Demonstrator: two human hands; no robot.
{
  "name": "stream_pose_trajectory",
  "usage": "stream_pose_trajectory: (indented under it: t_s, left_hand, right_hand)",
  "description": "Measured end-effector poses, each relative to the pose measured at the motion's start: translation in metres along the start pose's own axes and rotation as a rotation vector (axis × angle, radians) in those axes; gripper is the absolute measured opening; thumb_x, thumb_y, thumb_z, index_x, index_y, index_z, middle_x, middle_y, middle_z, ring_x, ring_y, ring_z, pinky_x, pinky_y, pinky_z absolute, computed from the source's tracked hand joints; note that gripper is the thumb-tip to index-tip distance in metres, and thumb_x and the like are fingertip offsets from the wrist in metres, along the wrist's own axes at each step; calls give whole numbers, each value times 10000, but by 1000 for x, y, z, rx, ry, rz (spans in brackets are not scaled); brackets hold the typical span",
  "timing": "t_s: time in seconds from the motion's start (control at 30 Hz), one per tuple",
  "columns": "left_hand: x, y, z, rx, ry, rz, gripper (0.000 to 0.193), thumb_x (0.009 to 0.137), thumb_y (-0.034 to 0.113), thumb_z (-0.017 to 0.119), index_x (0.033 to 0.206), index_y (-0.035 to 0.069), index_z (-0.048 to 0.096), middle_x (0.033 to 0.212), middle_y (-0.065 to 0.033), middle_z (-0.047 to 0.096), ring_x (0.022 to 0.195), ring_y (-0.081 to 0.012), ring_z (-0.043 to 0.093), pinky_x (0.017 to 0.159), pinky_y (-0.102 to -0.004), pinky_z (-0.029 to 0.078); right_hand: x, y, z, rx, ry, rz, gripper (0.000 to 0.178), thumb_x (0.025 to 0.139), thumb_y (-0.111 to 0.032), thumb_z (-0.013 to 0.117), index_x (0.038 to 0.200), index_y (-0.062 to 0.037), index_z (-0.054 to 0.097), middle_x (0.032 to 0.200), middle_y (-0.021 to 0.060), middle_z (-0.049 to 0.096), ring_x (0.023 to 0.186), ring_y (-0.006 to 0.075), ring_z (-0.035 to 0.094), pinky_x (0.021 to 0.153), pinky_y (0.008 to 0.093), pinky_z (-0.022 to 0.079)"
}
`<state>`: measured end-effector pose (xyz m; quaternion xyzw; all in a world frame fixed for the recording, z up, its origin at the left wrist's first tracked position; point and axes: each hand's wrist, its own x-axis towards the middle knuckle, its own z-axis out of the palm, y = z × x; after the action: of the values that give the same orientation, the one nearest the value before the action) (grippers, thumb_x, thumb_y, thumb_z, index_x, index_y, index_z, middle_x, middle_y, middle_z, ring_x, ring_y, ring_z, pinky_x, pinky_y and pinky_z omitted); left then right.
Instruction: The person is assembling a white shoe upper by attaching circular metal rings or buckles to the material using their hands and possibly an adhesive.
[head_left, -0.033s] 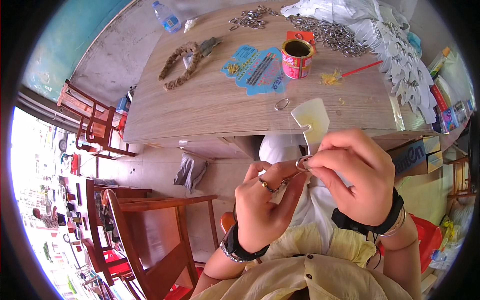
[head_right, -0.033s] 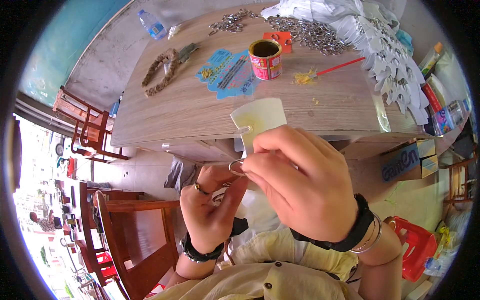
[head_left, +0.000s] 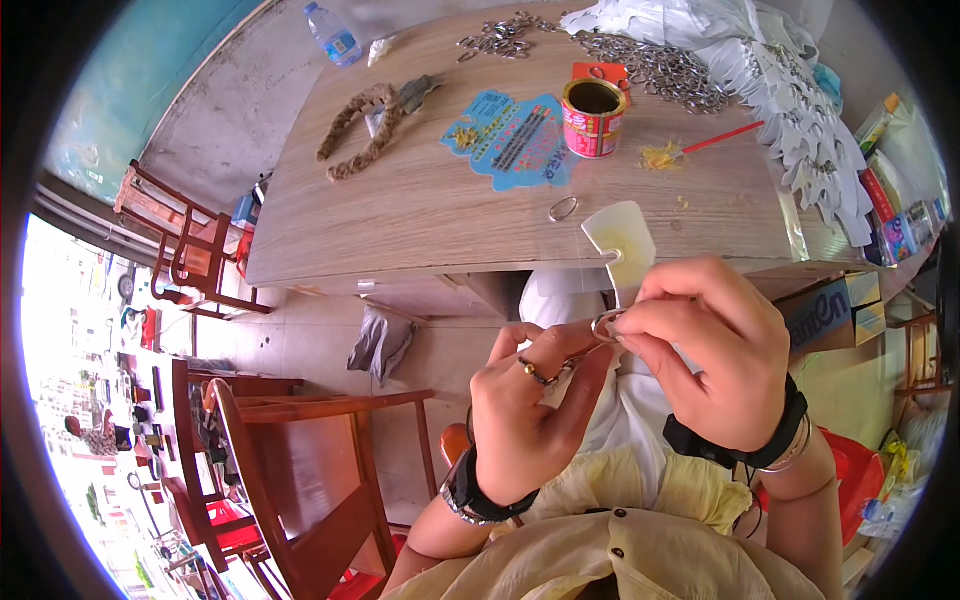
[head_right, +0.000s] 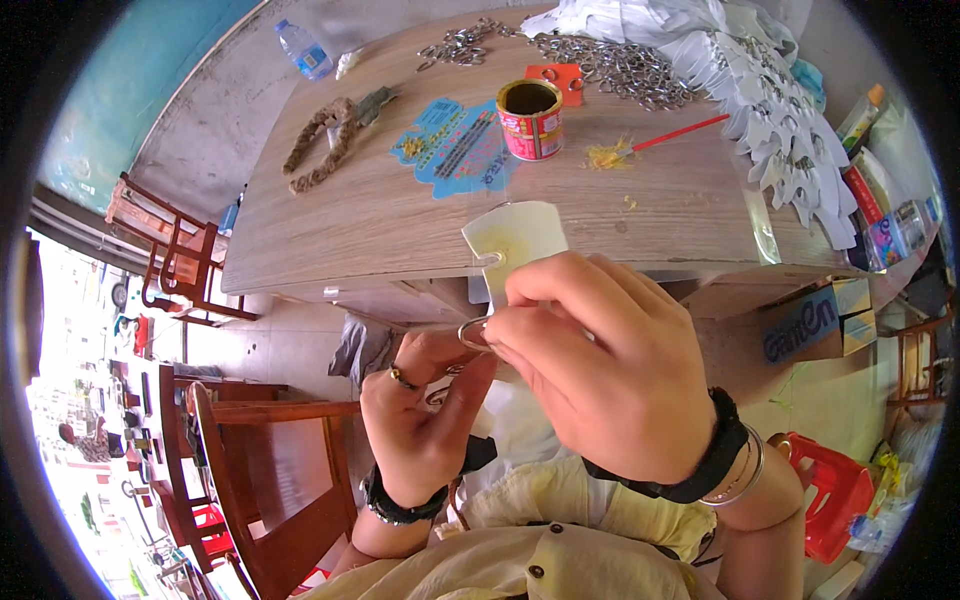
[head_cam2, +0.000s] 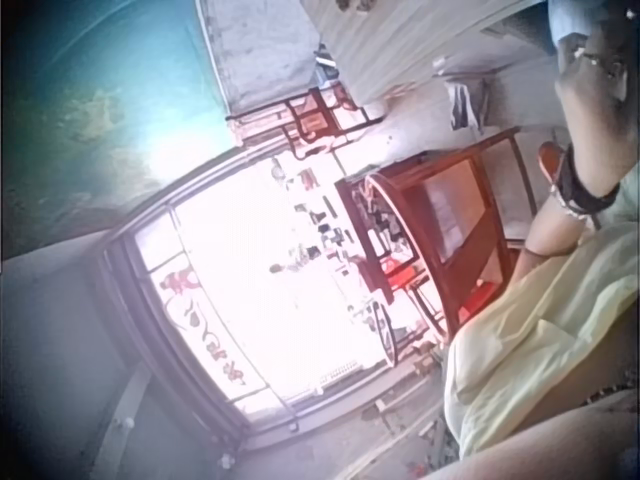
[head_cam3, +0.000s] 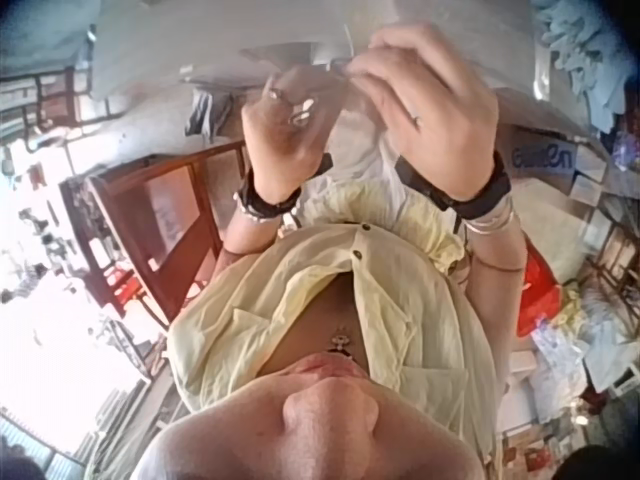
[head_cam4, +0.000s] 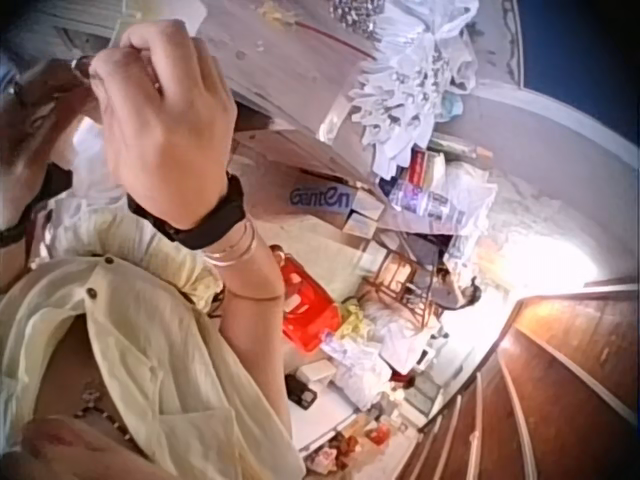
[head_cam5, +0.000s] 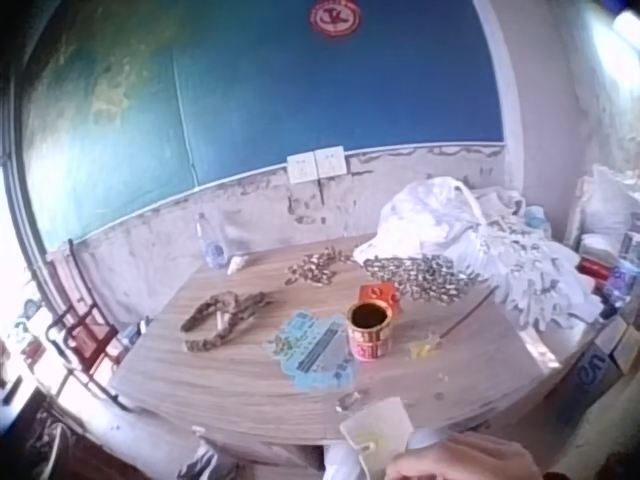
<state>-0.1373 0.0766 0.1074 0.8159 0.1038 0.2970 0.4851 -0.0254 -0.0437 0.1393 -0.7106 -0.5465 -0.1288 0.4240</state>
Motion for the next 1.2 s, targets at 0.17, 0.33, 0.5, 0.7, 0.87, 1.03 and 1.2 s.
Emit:
stream_pose_trajectory:
  t_s: [0.17, 0.33, 0.5, 0.7, 0.87, 1.03, 1.2]
  left_hand:
    - [-1, -3, 3, 14, 34, 1, 189, 759, -8, 682, 938, 48, 654, 809, -74, 687, 605, -233, 597, 708, -307, 447]
    - [-5, 0, 3, -98, 39, -199, 150, 789, -1, 668, 938, 6, 650, 798, -83, 690, 652, -167, 632, 675, -271, 477]
    - [-5, 0, 4, -393, 26, -363, 116, 843, 14, 630, 939, -51, 631, 810, -72, 686, 743, -87, 635, 665, -218, 492]
    - [-6, -1, 6, -405, 41, -344, 155, 835, 21, 643, 962, -63, 612, 849, -82, 686, 746, -96, 638, 684, -233, 499]
    - [-4, 0, 8, -526, 87, -266, 146, 820, 15, 665, 932, -62, 614, 839, -88, 688, 760, -106, 650, 693, -241, 508]
    - [-5, -2, 8, -441, 53, -274, 138, 817, 24, 682, 909, -56, 618, 816, -84, 692, 755, -107, 654, 674, -236, 508]
    - [-5, -7, 12, -428, 93, -264, 123, 821, 35, 688, 882, -48, 622, 785, -69, 688, 738, -96, 647, 652, -228, 499]
  right_hand:
    - [-3, 5, 0, -88, -3, -108, 196, 637, -18, 691, 817, -38, 616, 835, 59, 549, 669, 211, 555, 585, 336, 445]
    - [-6, 7, 3, -58, 30, -132, 182, 649, 0, 672, 809, -40, 595, 838, 65, 551, 663, 230, 548, 575, 341, 430]
    - [-6, 5, 6, 145, 4, 71, 177, 687, 15, 650, 821, -39, 547, 844, 82, 535, 699, 271, 539, 600, 345, 433]
    - [-7, 4, 12, 36, -1, 72, 202, 693, 36, 647, 843, -29, 528, 873, 97, 519, 735, 277, 536, 628, 361, 438]
    - [-5, 0, 9, -87, -12, 38, 197, 689, 22, 653, 831, -25, 524, 872, 89, 513, 735, 271, 527, 643, 357, 434]
    - [-5, -3, 10, -108, -38, 49, 178, 700, 27, 633, 829, -20, 519, 876, 94, 511, 734, 270, 521, 649, 359, 430]
    - [-8, -1, 13, 36, 2, 120, 153, 729, 47, 602, 836, -15, 512, 942, 116, 525, 772, 294, 543, 671, 369, 445]
